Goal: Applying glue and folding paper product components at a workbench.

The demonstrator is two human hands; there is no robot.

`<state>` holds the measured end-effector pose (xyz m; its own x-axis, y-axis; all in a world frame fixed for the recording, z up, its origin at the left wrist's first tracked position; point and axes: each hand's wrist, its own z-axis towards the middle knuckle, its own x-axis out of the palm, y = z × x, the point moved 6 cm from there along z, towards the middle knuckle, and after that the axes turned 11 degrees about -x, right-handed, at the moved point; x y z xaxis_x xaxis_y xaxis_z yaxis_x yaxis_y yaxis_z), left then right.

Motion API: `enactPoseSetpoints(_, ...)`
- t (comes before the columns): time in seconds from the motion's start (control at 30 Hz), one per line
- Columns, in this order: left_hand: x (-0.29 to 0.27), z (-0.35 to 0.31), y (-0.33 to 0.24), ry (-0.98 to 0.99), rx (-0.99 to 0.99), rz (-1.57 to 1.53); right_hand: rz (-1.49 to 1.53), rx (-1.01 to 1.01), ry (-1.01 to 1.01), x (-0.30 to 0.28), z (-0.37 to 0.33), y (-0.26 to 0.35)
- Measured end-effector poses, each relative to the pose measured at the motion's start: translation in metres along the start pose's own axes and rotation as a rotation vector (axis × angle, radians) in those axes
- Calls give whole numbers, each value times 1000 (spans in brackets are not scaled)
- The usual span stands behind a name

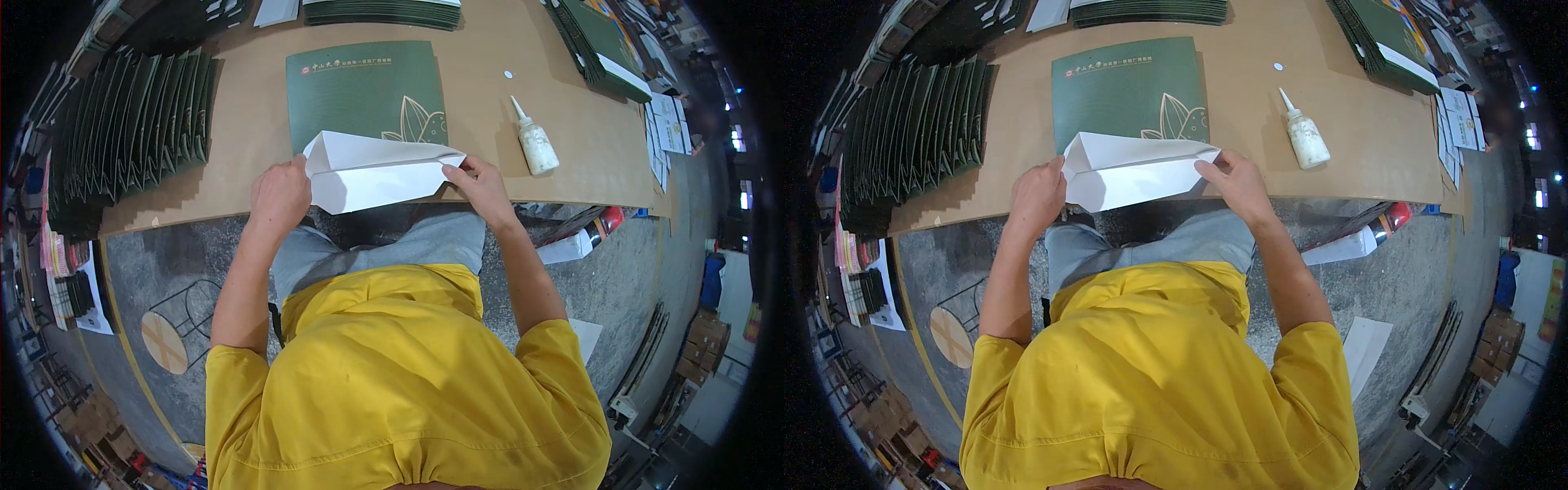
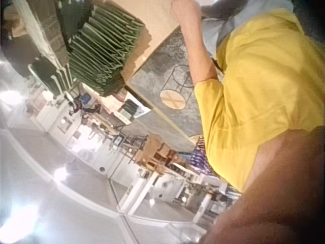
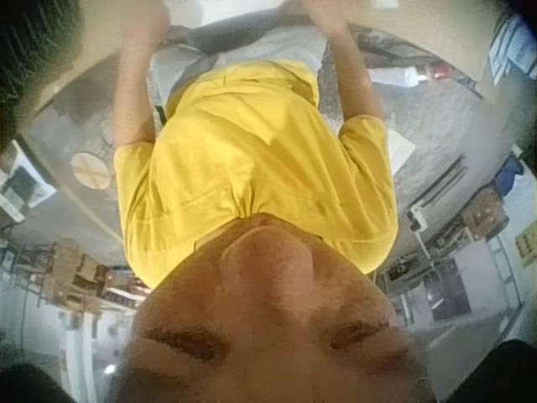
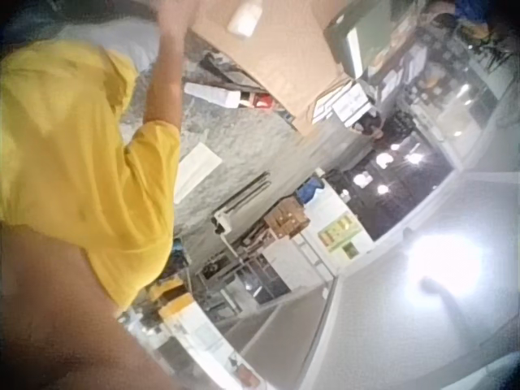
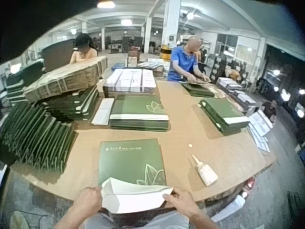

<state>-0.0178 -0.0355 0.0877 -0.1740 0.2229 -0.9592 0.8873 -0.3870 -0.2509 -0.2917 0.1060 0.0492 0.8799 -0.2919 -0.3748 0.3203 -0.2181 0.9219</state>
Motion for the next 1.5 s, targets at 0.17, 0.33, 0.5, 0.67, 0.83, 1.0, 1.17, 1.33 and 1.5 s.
enactPoseSetpoints(0.17, -45, -10, -47, -369, 167, -1, 58, 34, -37, 1, 1, -1)
enactPoseSetpoints(0.33, 50, -1, -139, 91, 495, -378, 148, 33, -47, 5, 6, -1)
enactPoseSetpoints(0.5, 79, 18, -162, -15, 573, -241, 113, 63, -28, 0, 6, -3)
enactPoseSetpoints(0.67, 75, 25, -173, 9, 651, -248, 226, 47, 27, 1, 6, -9)
enactPoseSetpoints(0.83, 81, 29, -180, 81, 642, -134, 111, 41, 57, -2, 5, -10)
enactPoseSetpoints(1.0, 88, 28, -195, 13, 658, -139, -377, -11, -27, -7, 7, -4)
enactPoseSetpoints(1.17, 95, 26, -192, 137, 560, -31, -1035, 10, 38, 4, 18, 22)
enactPoseSetpoints(1.33, 97, 29, -172, -44, 533, -297, -798, -117, -28, -12, 21, 17)
enactPoseSetpoints(1.5, 95, 28, -177, 140, 543, -202, -775, -99, 58, -9, 30, 21)
